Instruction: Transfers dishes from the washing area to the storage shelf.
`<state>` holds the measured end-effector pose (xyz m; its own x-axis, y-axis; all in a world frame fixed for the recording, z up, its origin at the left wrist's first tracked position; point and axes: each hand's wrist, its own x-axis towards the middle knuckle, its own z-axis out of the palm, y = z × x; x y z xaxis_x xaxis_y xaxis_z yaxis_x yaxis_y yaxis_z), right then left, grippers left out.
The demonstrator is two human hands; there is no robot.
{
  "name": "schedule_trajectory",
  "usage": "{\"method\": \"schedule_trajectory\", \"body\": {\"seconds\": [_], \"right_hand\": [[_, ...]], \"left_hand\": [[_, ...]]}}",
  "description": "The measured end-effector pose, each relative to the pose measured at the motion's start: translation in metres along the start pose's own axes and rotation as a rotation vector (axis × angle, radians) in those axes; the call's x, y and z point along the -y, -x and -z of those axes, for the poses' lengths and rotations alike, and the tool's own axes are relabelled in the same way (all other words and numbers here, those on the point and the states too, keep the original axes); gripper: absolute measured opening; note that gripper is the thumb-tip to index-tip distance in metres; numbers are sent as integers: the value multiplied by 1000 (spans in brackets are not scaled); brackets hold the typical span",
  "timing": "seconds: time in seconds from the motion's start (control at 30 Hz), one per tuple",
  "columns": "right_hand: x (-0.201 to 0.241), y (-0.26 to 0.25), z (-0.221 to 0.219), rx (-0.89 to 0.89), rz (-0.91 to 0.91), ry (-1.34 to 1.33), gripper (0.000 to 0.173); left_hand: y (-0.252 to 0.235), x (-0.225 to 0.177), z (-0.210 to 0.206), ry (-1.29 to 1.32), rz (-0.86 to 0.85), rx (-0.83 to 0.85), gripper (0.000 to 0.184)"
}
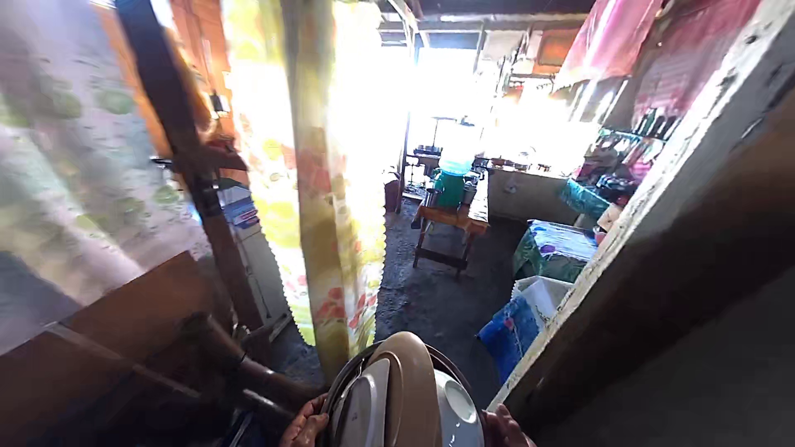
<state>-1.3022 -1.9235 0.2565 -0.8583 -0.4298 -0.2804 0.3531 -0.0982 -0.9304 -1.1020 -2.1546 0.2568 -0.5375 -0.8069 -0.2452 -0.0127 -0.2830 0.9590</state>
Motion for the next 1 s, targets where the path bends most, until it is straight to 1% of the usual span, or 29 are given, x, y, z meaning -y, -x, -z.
{"method": "schedule_trajectory", "body": {"seconds": [0.13, 0.23, 0.3, 0.47, 0.57, 0.63, 0.77, 0.9, 1.0], "right_hand": [[47, -111, -21, -83, -9, 35, 48], [73, -193, -36, -155, 53, -21, 44], [87, -247, -39, -210, 87, -70, 44], [127, -378, -41, -372, 143, -31, 44], [158, -444, -40, -446, 139, -58, 45], [178, -486, -34, -501, 154, -86, 45], [207, -562, -13, -618, 183, -163, 43], [237, -646, 23, -763, 165, -164, 44], [258, -716, 62, -802, 154, -149, 45]], "left_hand": [[-107, -30, -69, -8, 13, -29, 33], [-188, -49, -118, -37, 3, -11, 29], [-243, -60, -157, -28, -10, -1, 23], [-389, -79, -252, -36, 19, 132, 28], [-463, -95, -309, -80, 52, 234, 27], [-512, -107, -354, -116, 62, 305, 26], [-590, -123, -448, -153, 125, 405, 22], [-661, -112, -546, -116, 170, 502, 16], [-708, -101, -623, -105, 191, 539, 14]]}}
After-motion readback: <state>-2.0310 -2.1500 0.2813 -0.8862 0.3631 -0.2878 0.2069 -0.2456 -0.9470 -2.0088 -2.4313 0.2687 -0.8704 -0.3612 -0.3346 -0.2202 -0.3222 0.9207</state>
